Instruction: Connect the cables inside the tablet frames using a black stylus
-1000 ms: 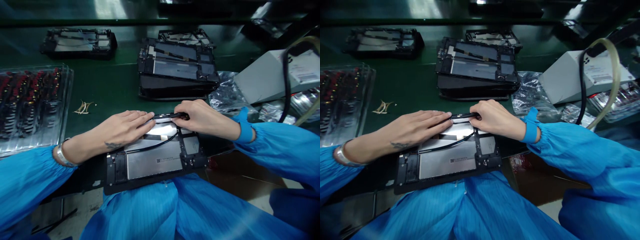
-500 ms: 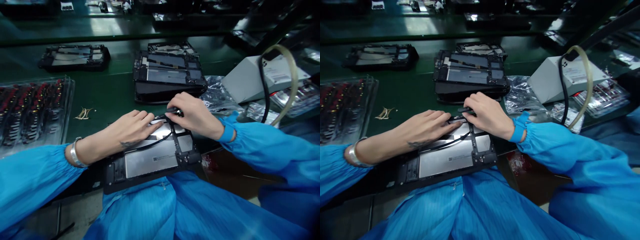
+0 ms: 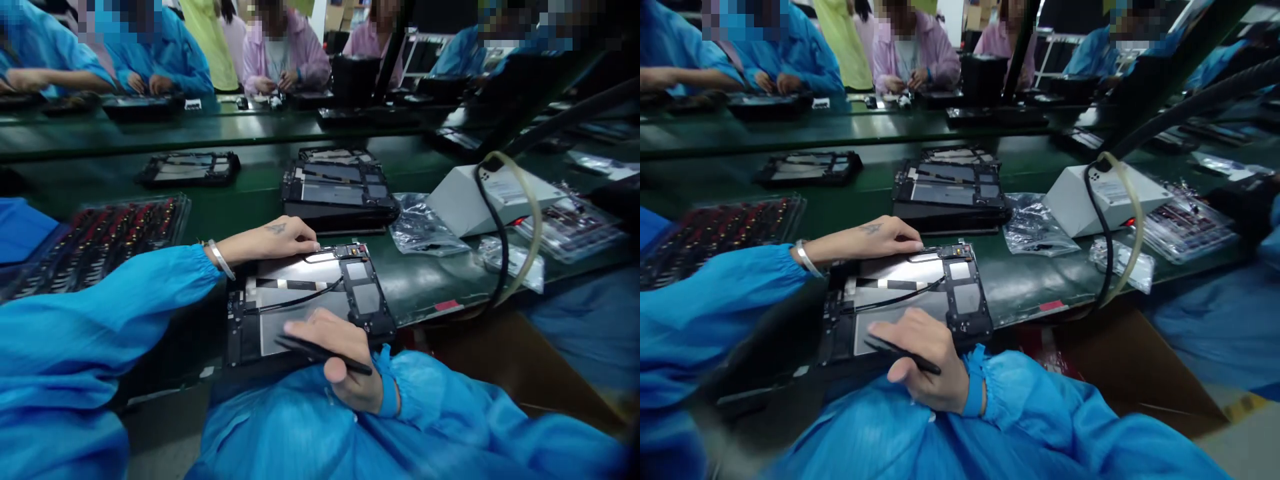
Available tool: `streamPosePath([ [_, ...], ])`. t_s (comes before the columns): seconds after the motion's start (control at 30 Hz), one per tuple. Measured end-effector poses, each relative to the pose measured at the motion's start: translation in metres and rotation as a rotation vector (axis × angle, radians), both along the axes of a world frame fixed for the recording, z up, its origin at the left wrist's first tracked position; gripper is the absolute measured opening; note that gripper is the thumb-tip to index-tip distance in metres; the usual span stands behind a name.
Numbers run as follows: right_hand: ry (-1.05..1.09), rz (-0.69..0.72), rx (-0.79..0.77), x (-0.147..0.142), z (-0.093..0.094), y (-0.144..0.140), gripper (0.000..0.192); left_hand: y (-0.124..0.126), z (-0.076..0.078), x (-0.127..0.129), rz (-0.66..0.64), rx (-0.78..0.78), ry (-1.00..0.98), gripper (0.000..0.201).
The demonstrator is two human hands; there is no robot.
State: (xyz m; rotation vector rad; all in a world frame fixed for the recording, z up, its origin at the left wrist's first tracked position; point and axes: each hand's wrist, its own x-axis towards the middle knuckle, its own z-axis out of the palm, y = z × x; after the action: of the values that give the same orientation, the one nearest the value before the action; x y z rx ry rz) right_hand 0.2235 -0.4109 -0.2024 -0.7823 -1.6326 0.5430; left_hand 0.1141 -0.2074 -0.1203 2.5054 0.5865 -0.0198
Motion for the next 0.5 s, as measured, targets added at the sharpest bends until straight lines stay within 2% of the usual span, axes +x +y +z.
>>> streamPosePath([
  [0.17, -0.111, -0.017, 0.126, 0.008, 0.005, 0.003, 0.044, 0.002, 0.018, -0.008, -0.021, -0.209, -0.100, 0.033],
  [0.23, -0.301, 0.006, 0.239, 0.018, 0.007, 0.002, 0.043, -0.002, 0.021, -0.013, 0.029, -0.309, -0.149, 0.034],
  [0.3, -0.589, -0.002, 0.408, 0.033, 0.012, 0.002, 0.037, -0.008, 0.027, -0.017, 0.089, -0.369, -0.206, 0.032],
  [0.4, -0.954, -0.104, 0.598, 0.061, 0.025, 0.003, 0.032, -0.016, 0.039, -0.024, 0.156, -0.426, -0.279, 0.030],
  [0.43, -0.971, -0.132, 0.615, 0.071, 0.031, 0.004, 0.034, -0.018, 0.043, -0.026, 0.178, -0.437, -0.293, 0.032],
  [0.5, -0.856, -0.136, 0.570, 0.089, 0.042, 0.007, 0.041, -0.022, 0.048, -0.030, 0.231, -0.426, -0.330, 0.037],
])
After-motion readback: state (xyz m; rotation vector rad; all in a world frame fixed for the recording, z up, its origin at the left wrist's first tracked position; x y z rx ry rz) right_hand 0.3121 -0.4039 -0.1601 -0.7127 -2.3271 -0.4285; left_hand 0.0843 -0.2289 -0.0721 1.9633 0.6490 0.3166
